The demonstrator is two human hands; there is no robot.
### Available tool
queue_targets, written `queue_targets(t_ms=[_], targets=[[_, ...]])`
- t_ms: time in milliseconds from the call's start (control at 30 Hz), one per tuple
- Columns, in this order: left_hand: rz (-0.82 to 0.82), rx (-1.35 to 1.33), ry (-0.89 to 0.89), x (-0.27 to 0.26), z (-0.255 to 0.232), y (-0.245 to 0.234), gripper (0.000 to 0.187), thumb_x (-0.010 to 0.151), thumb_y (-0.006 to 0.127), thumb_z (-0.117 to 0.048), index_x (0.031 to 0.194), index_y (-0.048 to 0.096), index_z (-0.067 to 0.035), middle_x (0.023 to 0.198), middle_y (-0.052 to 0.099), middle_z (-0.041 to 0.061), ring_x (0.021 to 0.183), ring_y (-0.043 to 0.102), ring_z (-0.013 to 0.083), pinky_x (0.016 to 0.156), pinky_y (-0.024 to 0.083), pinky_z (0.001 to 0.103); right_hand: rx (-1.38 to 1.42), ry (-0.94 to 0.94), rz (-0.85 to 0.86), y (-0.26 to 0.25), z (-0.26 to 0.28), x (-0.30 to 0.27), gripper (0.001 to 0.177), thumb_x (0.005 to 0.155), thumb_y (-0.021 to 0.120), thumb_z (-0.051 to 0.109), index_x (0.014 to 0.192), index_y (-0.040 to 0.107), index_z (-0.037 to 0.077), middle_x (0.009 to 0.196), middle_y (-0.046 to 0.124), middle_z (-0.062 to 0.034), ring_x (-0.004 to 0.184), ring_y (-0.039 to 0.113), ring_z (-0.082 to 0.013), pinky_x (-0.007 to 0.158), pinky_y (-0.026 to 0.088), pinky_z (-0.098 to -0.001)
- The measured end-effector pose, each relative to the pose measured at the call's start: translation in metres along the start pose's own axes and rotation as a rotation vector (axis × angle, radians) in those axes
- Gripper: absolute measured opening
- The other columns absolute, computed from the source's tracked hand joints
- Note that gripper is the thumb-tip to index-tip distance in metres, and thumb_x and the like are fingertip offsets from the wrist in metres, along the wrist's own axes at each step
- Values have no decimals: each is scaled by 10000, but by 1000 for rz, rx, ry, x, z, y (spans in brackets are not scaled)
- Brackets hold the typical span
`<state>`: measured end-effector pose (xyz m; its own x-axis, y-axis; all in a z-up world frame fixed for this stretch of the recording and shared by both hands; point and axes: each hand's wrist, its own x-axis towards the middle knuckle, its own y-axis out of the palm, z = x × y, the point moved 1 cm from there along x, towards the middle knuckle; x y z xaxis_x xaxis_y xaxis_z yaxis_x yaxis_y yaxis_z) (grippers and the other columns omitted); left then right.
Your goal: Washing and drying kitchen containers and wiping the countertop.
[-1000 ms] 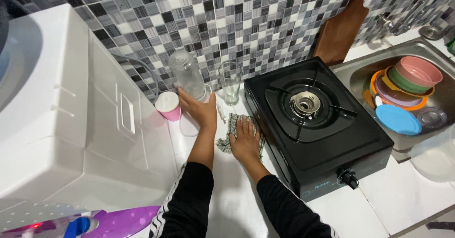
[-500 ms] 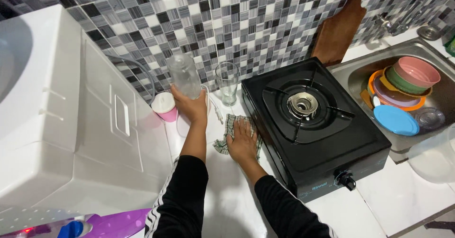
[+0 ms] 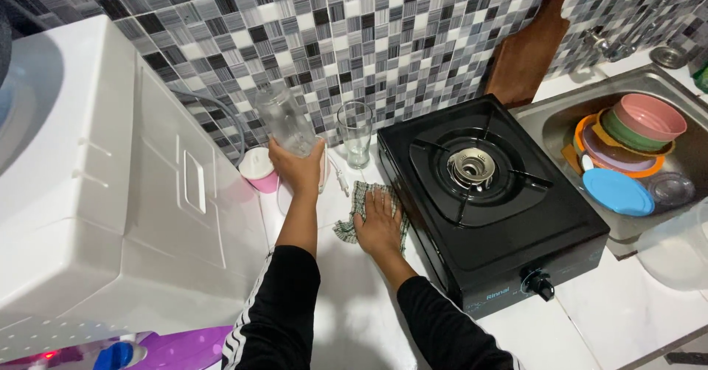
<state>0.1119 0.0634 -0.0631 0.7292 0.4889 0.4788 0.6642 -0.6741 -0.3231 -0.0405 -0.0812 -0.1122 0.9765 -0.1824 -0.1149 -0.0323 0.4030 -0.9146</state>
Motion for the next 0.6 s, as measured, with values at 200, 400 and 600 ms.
queue_targets(t_ms=[200, 400, 600], targets=[[-30, -46, 1, 8, 10, 10, 1053, 701, 936, -342, 1506, 357, 14, 1456, 508, 277, 1349, 490, 438, 1140, 368, 484, 17, 14, 51, -3, 0, -2, 717, 1020, 404, 440, 1615, 193, 101, 1709, 88, -92, 1576, 9, -264, 1247, 12, -507], [-18, -177, -51, 8, -7, 3, 1027, 687, 898, -307, 1480, 338, 27, 1433, 511, 282, 1329, 515, 434, 1115, 420, 478, 26, 26, 60, -5, 3, -1, 712, 1025, 395, 439, 1622, 177, 118, 1715, 77, -77, 1582, 8, -251, 1249, 22, -500], [-268, 39, 335, -10, 0, 9, 1143, 721, 970, -321, 1500, 245, 95, 1447, 411, 370, 1328, 449, 496, 1122, 384, 519, 52, 38, 53, -9, 5, -4, 722, 1013, 416, 444, 1623, 185, 133, 1721, 79, -59, 1580, 19, -250, 1247, 36, -511]])
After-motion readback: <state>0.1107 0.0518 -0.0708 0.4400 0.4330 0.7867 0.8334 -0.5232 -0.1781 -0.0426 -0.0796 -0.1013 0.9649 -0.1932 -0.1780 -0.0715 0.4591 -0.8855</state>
